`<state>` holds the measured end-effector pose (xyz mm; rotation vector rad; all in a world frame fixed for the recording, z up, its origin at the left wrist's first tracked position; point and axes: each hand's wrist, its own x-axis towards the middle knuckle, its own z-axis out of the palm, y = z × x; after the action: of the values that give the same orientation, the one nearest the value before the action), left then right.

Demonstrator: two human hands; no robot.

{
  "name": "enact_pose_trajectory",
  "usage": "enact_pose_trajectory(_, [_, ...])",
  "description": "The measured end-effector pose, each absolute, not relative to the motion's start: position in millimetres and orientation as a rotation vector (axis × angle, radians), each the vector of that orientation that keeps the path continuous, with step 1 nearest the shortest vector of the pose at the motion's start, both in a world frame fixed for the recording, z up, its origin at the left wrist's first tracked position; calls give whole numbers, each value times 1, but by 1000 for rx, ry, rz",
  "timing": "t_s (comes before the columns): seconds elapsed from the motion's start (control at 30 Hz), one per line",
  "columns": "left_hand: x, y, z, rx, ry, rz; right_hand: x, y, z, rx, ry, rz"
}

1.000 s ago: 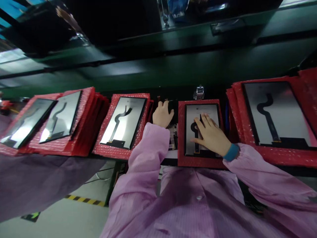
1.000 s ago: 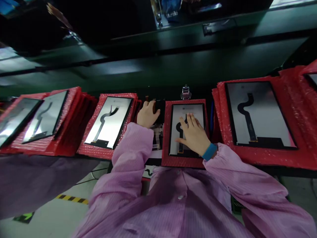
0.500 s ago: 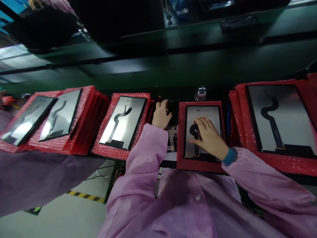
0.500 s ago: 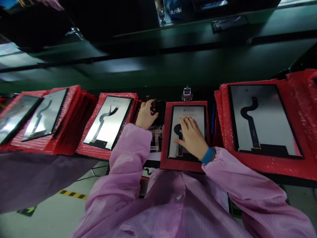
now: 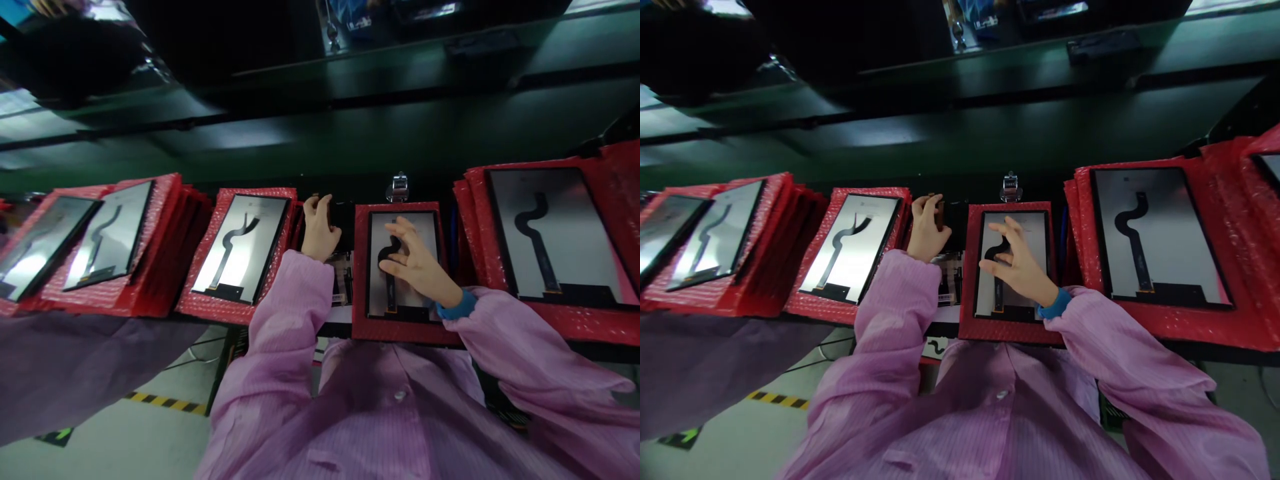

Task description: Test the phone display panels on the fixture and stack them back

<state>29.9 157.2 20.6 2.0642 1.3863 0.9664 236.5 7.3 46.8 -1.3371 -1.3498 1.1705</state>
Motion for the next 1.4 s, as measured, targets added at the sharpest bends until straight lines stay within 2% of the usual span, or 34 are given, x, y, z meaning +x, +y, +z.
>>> enact_pose_trajectory(0.23, [29,162,33,1412,1360,1231,214,-8,38,-1438,-1514,739])
enact_pose_trajectory(0.37, [28,163,37,1189,1179,1139,203,-20,34,-1399,-1391,789])
enact_pose_trajectory(0.6, [32,155,46,1423,1001,1010,205,-14,29,-1271,-1027,1197])
enact_pose_trajectory(0.73, [35,149,52,1562,939,961,216,-1,34,-1171,-1155,1375])
enact_pose_trajectory(0.97, [35,145,59,1850,852,808,220,18,50,-1106,-1697,1114])
enact_pose_trajectory(1.1, [27,144,65,2094,754,588,218,27,47,-989,-2098,1001])
enact_pose_trajectory(1.2, [22,141,66,2112,756,444,218,30,39,-1023,-2188,989])
enact_pose_trajectory(1.4, [23,139,70,2192,779,381,224,30,38,-1032,-2121,986])
